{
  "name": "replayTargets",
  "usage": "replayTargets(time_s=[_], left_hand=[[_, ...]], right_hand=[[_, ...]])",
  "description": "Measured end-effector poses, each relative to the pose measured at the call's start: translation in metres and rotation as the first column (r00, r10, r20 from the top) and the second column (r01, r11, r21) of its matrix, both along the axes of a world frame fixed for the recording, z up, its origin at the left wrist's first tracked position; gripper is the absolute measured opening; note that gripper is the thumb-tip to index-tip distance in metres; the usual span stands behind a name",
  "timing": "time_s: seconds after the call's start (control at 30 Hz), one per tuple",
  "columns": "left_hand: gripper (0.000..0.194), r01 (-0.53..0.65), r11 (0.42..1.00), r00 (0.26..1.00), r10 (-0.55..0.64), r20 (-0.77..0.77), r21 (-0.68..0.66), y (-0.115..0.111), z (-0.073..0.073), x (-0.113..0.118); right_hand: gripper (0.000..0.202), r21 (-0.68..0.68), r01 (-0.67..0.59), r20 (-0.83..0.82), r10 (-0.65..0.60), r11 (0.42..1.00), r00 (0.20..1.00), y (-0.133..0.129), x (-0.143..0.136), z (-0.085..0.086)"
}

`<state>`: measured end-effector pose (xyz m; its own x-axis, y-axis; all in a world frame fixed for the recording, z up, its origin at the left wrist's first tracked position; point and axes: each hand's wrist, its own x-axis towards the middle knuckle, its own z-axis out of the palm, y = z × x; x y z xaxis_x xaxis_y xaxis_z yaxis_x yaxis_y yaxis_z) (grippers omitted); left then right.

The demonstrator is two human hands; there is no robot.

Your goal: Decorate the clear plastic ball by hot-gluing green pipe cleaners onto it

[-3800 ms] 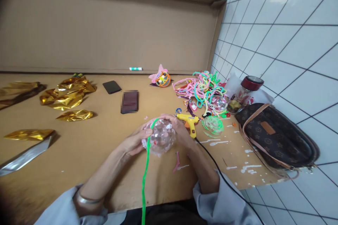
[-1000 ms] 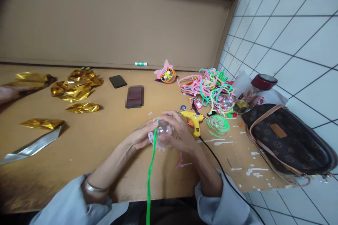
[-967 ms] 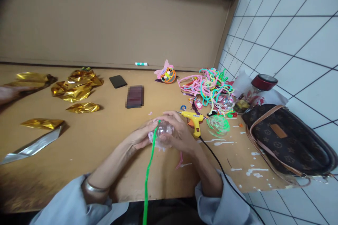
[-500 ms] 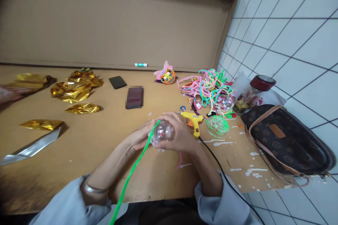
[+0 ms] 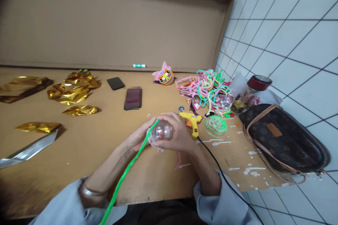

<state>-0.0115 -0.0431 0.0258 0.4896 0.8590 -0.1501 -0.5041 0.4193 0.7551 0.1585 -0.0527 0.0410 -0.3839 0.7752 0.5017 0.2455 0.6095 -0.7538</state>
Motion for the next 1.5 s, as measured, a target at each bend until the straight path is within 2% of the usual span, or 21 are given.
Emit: replayTargets(time_s=[0.6,0.9,1.1,1.3,1.4,1.5], left_hand=[[0.038,-0.011,1.0,1.0,0.011,-0.009,0.004,-0.001,0.004,0.0],[0.04,-0.15,0.973,0.981,0.169,-0.093,0.176,-0.006,0.009,0.006],[0.046,-0.2,0.964,0.967,0.223,-0.124,0.175,-0.005,0.011,0.008],[0.057,-0.271,0.935,0.924,0.319,-0.209,0.23,-0.005,0.013,0.009],[0.057,-0.259,0.939,0.939,0.3,-0.169,0.227,-0.005,0.011,0.009],[0.057,-0.138,0.964,0.978,0.17,-0.125,0.228,-0.005,0.007,0.003]], right_hand=[[0.066,0.013,0.001,-0.028,0.0,1.0,1.0,0.0,-0.001,-0.002],[0.063,0.022,-0.012,-0.062,0.013,1.0,0.998,0.0,-0.001,-0.002],[0.064,0.036,-0.012,-0.055,0.014,0.999,0.998,0.0,-0.001,-0.001],[0.064,0.017,-0.023,-0.09,0.024,1.0,0.996,0.0,-0.001,-0.001],[0.063,-0.004,-0.017,-0.12,0.016,1.0,0.993,0.0,-0.001,-0.001],[0.06,-0.04,-0.016,-0.162,0.01,0.999,0.987,0.001,0.0,-0.001]])
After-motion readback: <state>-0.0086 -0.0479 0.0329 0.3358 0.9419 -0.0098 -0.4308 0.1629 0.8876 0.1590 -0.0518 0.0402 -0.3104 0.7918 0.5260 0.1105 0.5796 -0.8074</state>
